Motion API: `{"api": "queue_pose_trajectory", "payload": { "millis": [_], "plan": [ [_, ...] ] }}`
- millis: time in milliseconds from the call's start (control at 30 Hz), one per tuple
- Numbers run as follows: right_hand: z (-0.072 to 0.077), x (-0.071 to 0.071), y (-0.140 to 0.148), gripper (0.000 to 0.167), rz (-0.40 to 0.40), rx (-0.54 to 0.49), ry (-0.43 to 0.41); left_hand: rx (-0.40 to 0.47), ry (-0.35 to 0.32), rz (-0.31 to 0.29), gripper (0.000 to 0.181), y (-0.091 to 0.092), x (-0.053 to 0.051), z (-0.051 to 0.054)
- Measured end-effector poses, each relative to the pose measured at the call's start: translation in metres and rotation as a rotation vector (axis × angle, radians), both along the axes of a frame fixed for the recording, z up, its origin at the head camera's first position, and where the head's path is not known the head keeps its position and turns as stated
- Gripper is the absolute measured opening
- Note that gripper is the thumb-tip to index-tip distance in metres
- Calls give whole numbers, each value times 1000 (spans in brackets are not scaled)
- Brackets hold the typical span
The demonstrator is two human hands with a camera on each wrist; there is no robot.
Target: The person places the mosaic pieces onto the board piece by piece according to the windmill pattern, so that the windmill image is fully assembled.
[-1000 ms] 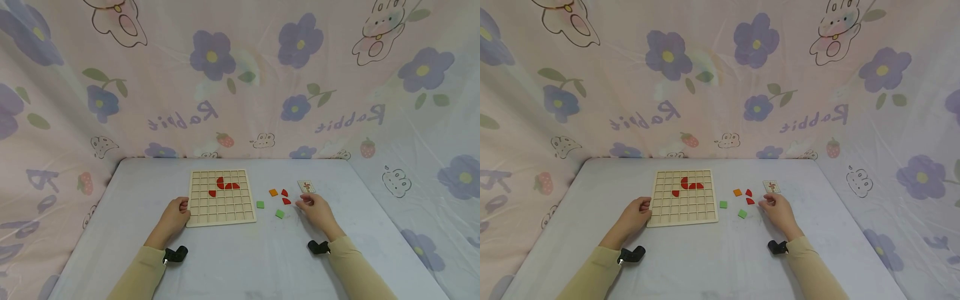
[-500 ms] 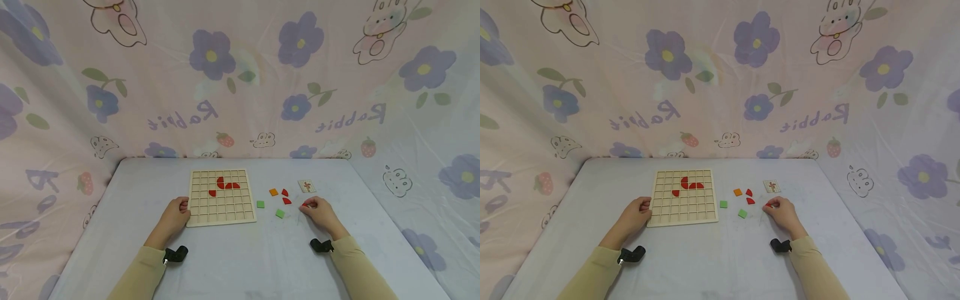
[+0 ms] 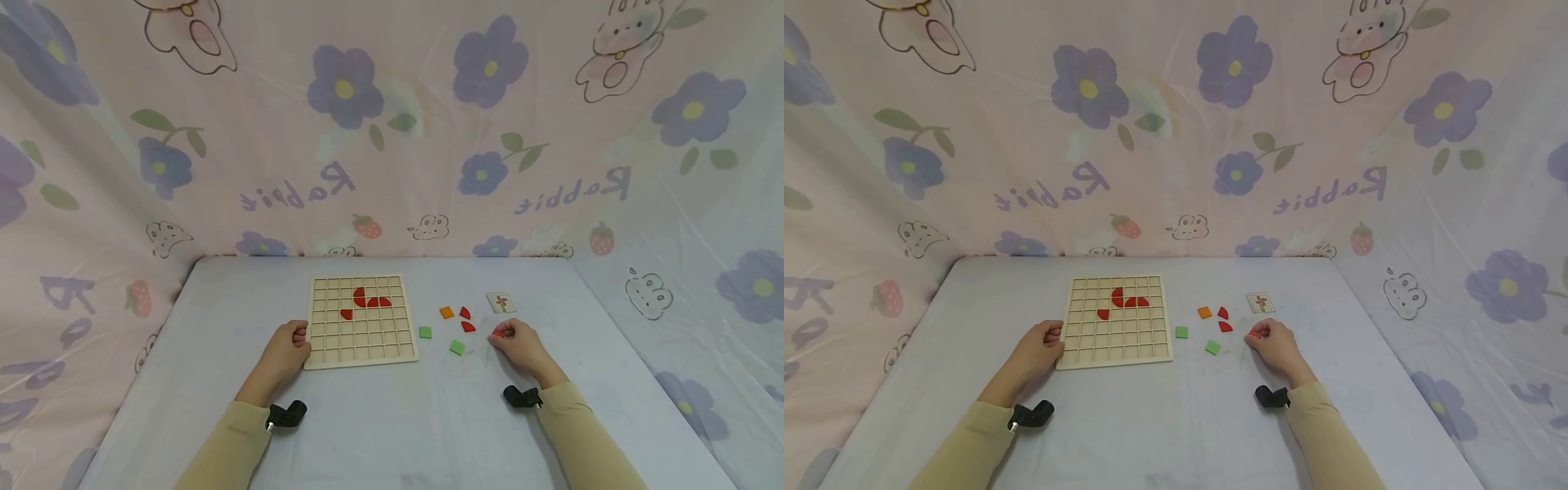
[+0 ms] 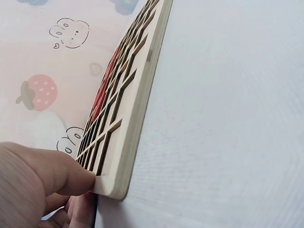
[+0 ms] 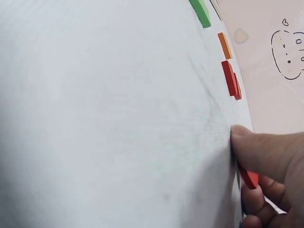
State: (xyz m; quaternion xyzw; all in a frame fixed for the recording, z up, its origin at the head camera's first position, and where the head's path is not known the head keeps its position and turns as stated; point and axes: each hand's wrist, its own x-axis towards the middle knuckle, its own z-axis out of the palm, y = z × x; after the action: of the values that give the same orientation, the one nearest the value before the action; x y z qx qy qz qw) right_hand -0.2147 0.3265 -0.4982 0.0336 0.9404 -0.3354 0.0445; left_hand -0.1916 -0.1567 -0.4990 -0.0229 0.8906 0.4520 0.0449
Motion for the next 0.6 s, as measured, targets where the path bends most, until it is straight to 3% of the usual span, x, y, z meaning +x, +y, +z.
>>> {"api": "queue_pose_trajectory", "payload": {
  "millis": [300,600],
  "plan": [
    [5,2,-5,27,4,-46,39,-2,-2,-3,47,-1,0,2],
    [11,-6,-18,24,46,-128,82,24,-12,-9,47,1,2,7]
  ]
}}
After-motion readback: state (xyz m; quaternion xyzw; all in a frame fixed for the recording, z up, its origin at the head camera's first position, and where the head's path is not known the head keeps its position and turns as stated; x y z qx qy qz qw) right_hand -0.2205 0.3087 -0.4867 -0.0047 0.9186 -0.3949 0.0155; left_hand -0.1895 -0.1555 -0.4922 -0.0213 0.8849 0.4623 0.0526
